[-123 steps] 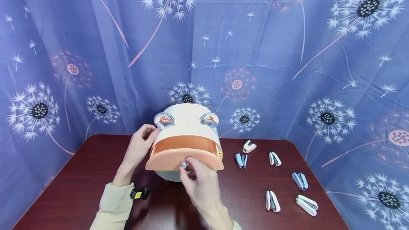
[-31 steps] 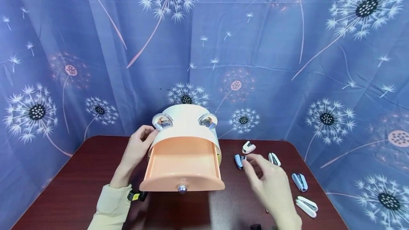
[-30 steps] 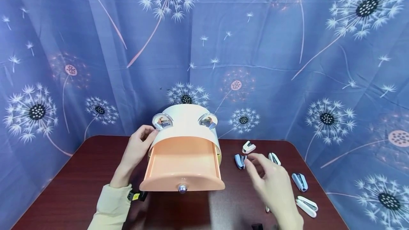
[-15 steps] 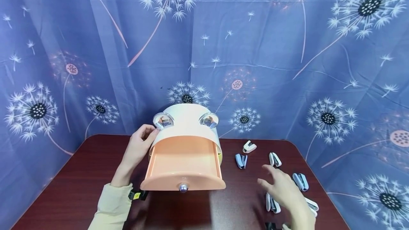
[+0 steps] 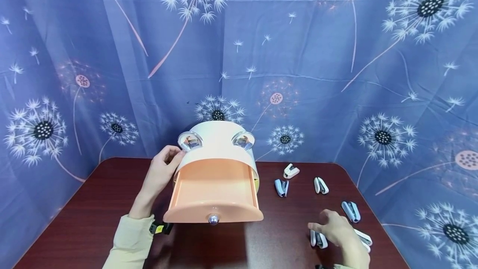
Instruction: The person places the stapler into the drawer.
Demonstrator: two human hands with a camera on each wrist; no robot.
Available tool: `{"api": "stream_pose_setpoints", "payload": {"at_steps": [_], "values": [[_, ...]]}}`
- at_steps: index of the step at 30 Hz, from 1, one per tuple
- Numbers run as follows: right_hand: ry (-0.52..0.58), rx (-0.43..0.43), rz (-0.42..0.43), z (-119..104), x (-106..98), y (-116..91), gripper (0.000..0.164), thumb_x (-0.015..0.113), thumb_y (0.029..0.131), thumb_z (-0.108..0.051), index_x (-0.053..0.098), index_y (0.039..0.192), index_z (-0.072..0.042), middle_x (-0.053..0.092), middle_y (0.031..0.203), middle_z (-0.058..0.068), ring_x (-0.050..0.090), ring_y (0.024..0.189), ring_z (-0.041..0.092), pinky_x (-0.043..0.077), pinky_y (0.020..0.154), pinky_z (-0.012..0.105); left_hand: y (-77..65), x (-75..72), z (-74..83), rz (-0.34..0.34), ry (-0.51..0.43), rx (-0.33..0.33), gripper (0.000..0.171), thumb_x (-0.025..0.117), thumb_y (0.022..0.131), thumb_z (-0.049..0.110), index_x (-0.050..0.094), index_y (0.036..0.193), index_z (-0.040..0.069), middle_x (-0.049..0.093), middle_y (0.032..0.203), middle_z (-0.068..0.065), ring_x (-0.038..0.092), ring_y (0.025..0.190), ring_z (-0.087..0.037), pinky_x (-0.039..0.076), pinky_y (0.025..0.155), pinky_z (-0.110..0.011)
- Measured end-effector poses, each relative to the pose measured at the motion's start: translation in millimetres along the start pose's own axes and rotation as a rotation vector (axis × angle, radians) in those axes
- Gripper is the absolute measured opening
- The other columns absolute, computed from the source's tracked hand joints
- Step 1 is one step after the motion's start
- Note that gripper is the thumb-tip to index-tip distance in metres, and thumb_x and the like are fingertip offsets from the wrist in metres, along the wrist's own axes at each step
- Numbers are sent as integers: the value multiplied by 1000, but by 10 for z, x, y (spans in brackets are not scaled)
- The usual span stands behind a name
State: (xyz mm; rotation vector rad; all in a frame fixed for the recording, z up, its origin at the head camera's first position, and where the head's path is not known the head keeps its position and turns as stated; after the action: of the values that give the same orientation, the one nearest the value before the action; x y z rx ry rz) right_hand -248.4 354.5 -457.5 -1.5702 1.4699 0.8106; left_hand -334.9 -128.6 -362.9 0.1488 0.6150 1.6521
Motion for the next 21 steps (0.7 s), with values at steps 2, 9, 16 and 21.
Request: {"api": "stream_pose_setpoints", "payload": {"at_steps": [2, 9, 16, 21], "values": [[39, 50, -27, 44, 45, -15, 51, 76, 82, -42, 60, 101, 3, 61, 84, 8, 58, 72, 24, 50, 57, 41, 4, 1, 3, 1, 1, 0, 17, 66, 95, 21, 64, 101, 4, 56, 79, -10, 51, 69, -23, 40, 61, -24], [166, 148, -41, 144, 193, -43, 48, 83, 75, -40, 52, 89, -6, 51, 77, 10, 55, 65, 25, 53, 47, 40, -9, 7, 2, -5, 3, 1, 18, 66, 95, 26, 64, 101, 10, 56, 78, -6, 51, 67, -19, 41, 59, -25], [130, 112, -9, 129, 229, -6, 34, 82, 73, -17, 54, 88, -6, 53, 75, 10, 58, 63, 25, 52, 44, 39, -16, -11, 8, 3, 2, 28, 22, 67, 94, 34, 65, 101, 13, 56, 78, -5, 52, 68, -21, 42, 60, -26], [61, 77, -9, 88, 196, -23, 30, 79, 74, -13, 57, 93, -5, 57, 81, 12, 57, 69, 26, 51, 45, 39, -15, -10, 23, -2, 6, 23, 21, 66, 95, 33, 64, 101, 13, 56, 78, -5, 52, 68, -20, 42, 60, -26]]}}
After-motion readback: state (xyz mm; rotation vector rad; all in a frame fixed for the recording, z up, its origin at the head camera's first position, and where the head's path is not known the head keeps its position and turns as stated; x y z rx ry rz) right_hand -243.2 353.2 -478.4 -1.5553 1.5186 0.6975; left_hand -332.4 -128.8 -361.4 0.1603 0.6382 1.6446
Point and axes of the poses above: each hand's wrist, its own y-axis towards the middle knuckle, its own x-axis out of the palm, z = x × y, the point moved 7 cm from there along y, towards the middle knuckle
